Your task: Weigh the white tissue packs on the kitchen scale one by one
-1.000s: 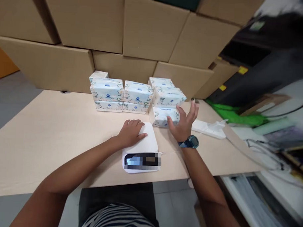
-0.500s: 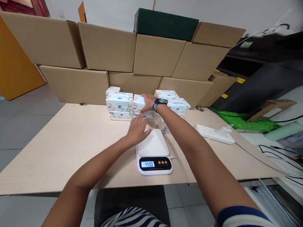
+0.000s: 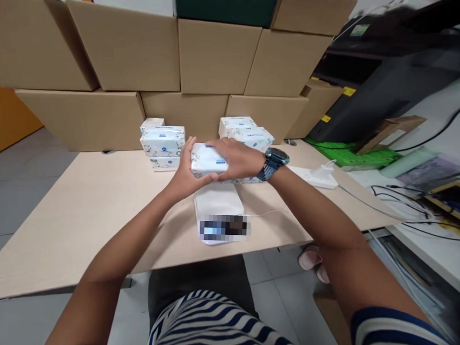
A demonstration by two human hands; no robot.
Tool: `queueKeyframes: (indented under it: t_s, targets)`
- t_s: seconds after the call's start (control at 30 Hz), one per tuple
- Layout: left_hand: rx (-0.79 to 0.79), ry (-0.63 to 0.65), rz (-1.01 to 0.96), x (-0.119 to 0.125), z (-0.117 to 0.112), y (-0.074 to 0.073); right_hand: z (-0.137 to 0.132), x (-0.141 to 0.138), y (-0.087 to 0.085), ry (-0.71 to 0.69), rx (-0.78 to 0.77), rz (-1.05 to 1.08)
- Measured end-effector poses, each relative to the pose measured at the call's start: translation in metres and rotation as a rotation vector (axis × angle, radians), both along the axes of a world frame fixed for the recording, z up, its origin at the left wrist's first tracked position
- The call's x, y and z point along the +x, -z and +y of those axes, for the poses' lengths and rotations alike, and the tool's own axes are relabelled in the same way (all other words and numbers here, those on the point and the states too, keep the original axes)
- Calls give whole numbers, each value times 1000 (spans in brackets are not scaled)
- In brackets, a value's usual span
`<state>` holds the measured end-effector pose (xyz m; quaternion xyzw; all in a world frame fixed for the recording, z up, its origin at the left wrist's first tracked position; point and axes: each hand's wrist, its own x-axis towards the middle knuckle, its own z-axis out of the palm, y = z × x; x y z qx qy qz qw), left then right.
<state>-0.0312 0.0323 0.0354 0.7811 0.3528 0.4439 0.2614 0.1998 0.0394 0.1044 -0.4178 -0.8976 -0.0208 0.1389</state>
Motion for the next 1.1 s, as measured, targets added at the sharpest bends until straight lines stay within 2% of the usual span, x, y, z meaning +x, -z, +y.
queueKeyframes:
  t_s: [0.13, 0.2, 0.27, 0.43, 0.53, 0.63, 0.7, 0.8, 0.93, 1.1]
  targets:
    - [-255, 11, 35, 5, -17, 41, -27, -3, 49, 39, -123, 3]
    - [-285, 14, 31, 5, -22, 57, -32, -2, 67, 62, -120, 39]
    - [-260, 4, 6, 4, -25, 66, -33, 2, 77, 44, -109, 96]
    - [-227, -53, 35, 4, -25, 68, -32, 21, 88, -3, -125, 341]
    - [-193, -52, 79, 3, -23, 70, -32, 26, 103, -23, -106, 519]
    - [-189, -32, 86, 0, -22, 75, -39, 22, 126, 69, -102, 823]
    - [-211, -18, 88, -2, -24, 78, -46, 16, 143, 162, -165, 1014]
    - [-215, 23, 48, 0, -31, 82, -56, 12, 158, 212, -316, 1124]
    - [-154, 89, -18, 7, -40, 85, -59, 13, 161, 198, -392, 1148]
    - [-138, 82, 23, 10, -40, 87, -60, 13, 155, 194, -423, 1173]
